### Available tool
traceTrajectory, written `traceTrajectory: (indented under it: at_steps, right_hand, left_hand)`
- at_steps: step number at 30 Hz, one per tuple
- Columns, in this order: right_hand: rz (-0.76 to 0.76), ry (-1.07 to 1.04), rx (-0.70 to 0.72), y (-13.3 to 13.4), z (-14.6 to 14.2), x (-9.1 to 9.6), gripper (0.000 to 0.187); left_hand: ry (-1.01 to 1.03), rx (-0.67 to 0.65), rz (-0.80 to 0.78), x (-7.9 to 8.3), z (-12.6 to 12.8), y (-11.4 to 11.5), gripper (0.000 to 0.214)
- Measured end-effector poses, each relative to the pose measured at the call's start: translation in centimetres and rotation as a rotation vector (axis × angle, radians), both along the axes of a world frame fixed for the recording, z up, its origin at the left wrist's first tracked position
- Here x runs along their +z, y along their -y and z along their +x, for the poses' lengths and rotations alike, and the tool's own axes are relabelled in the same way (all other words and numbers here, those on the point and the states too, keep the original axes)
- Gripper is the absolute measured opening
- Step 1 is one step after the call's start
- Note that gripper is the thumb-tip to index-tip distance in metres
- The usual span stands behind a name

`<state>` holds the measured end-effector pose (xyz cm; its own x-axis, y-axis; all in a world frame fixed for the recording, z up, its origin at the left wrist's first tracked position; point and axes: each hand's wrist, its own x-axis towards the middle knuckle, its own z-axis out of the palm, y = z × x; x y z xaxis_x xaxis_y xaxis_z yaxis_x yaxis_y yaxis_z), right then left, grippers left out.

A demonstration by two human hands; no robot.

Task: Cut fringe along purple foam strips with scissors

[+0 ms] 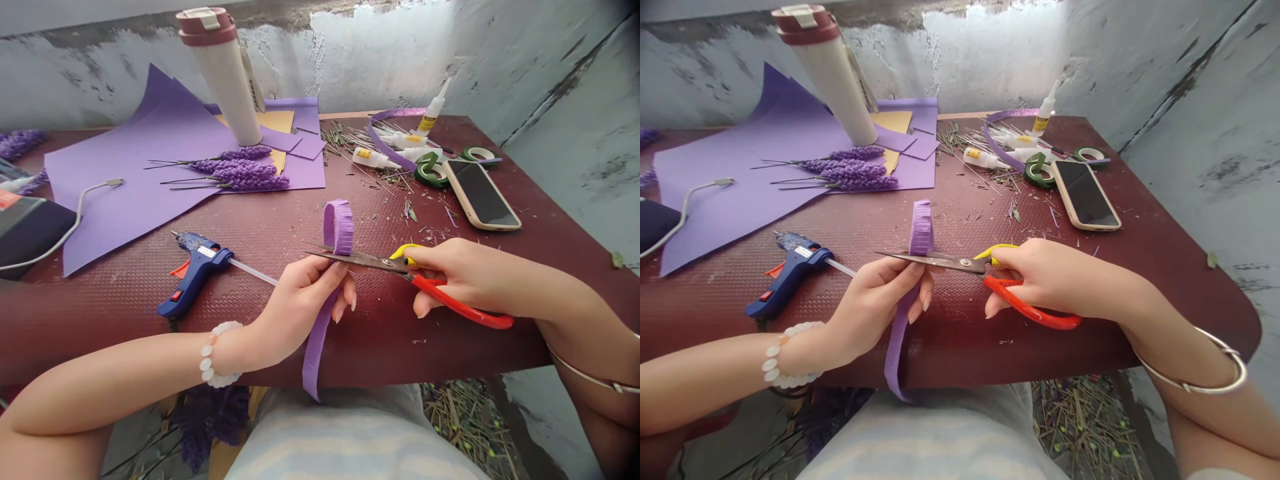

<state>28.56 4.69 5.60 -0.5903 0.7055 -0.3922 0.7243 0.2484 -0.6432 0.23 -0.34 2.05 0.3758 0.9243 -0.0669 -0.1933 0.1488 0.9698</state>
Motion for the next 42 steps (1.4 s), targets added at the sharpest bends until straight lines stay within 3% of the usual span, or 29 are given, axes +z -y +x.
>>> traceTrajectory:
  at_steps: [7,11,15,26,35,42]
  right_hand:
    - [-0.195,-0.122,0.108,-1.1,1.2,-0.4,0.047]
    - [-0.221,-0.017,0.042,-0.3,0.3,1.0,0.040]
    - [-0.217,0.096,-0.033,0.4,-0.3,1.7,0.048]
    - [-0.279,-0.127,0.035,-0.8,0.5,0.2,0.068]
    - [-0.380,-0.133,-0.006,-0.7,1.1,0.0,0.039]
    - [-0.379,-0.134,-0.014,-0.8,0.9,0.1,0.040]
  left_hand:
    - [0.071,-0.043,-0.003,0.2,-0.2,0.5,0.055]
    - [0.053,-0.066,-0.017,0.3,-0.3,0.6,0.052]
    - [0.014,-0.080,-0.039,0.7,-0.3,0.6,0.054]
    - [0.076,-0.083,-0.052,0.5,-0.3,0.1,0.050]
    - [0.103,-0.080,-0.069,0.4,-0.3,0.2,0.049]
    - [0.111,-0.081,-0.082,0.3,-0.3,0.2,0.053]
